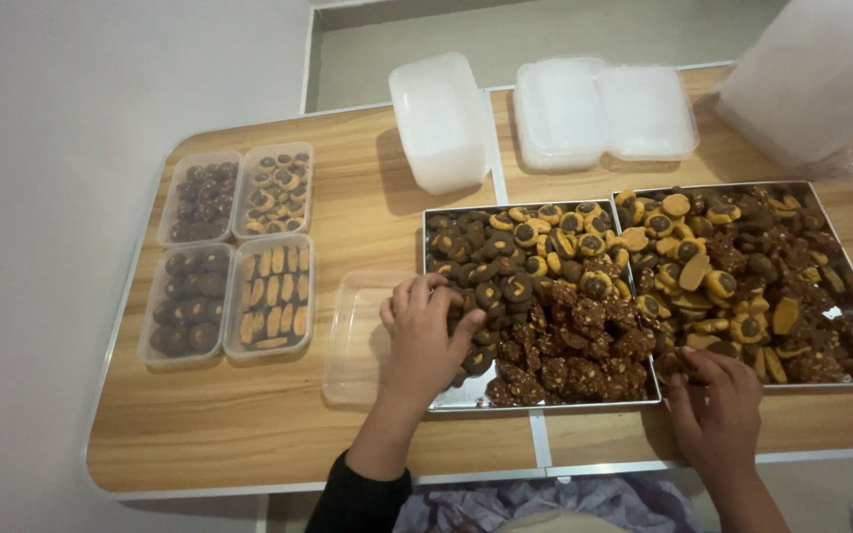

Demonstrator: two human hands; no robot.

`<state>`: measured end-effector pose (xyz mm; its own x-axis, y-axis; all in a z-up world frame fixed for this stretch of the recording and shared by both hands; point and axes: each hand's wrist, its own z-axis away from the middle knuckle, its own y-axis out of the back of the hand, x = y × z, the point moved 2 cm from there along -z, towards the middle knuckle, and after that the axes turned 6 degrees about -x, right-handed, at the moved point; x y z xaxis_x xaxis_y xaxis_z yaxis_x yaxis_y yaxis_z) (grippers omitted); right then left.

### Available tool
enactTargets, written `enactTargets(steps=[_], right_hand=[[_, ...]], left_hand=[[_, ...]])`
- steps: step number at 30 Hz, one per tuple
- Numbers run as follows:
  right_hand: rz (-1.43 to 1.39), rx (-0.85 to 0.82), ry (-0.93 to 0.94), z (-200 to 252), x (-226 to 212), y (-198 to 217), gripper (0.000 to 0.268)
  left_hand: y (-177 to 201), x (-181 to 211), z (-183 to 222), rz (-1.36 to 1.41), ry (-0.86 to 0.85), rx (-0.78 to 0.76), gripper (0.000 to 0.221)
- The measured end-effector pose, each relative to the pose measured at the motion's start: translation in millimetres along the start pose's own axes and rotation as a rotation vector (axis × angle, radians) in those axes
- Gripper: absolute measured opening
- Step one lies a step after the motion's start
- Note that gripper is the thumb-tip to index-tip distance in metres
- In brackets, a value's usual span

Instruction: Sorting and packaging various types of cookies from large metal trays into smaller plastic containers.

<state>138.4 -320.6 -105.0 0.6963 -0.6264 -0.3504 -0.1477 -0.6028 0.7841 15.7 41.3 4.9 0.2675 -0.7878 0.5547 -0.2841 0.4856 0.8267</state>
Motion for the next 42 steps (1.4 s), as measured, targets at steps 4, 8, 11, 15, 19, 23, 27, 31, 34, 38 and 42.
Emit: enactTargets(steps=[4, 8, 11, 15, 19, 23, 27, 31, 34, 38, 42], right_hand=[[0.003, -0.025, -0.04, 3, 7, -4, 0.038], [0.001, -0.016, -0.025, 1, 2, 0, 0.037], [-0.01, -0.011, -0.014, 0, 0, 1, 0.035], [0.004, 0.002, -0.021, 2, 7, -1, 0.035], [0.004, 0.006, -0.042, 5, 6, -2, 0.034], [-0.013, 0.006, -0.029, 2, 1, 1, 0.032], [-0.019, -0.019, -0.072, 2, -2, 3, 0.033], [-0.004, -0.024, -0.091, 3, -1, 1, 0.034], [-0.012, 0.013, -0.052, 2, -3, 2, 0.032], [-0.004, -0.038, -0.126, 1, -1, 2, 0.034], [-0.006, -0.026, -0.121, 4, 2, 2, 0.033]], left_hand=[[4, 5, 2, 0.103, -0.007, 0.079, 0.023], [14, 13, 1, 0.043, 0.027, -0.107, 0.066], [10, 12, 1, -0.003, 0.012, -0.277, 0.069], [9, 13, 1, -0.086, -0.084, -0.24, 0.067], [11, 9, 1, -0.076, -0.006, -0.221, 0.064], [12, 0, 0, -0.081, -0.003, -0.088, 0.057], [17, -1, -1, -0.122, 0.074, -0.103, 0.042], [10, -5, -1, -0.152, 0.051, -0.13, 0.052], [6, -8, -2, -0.203, 0.026, -0.152, 0.058], [9, -4, -3, -0.136, 0.069, -0.183, 0.052], [4, -9, -2, -0.181, 0.062, -0.155, 0.044]])
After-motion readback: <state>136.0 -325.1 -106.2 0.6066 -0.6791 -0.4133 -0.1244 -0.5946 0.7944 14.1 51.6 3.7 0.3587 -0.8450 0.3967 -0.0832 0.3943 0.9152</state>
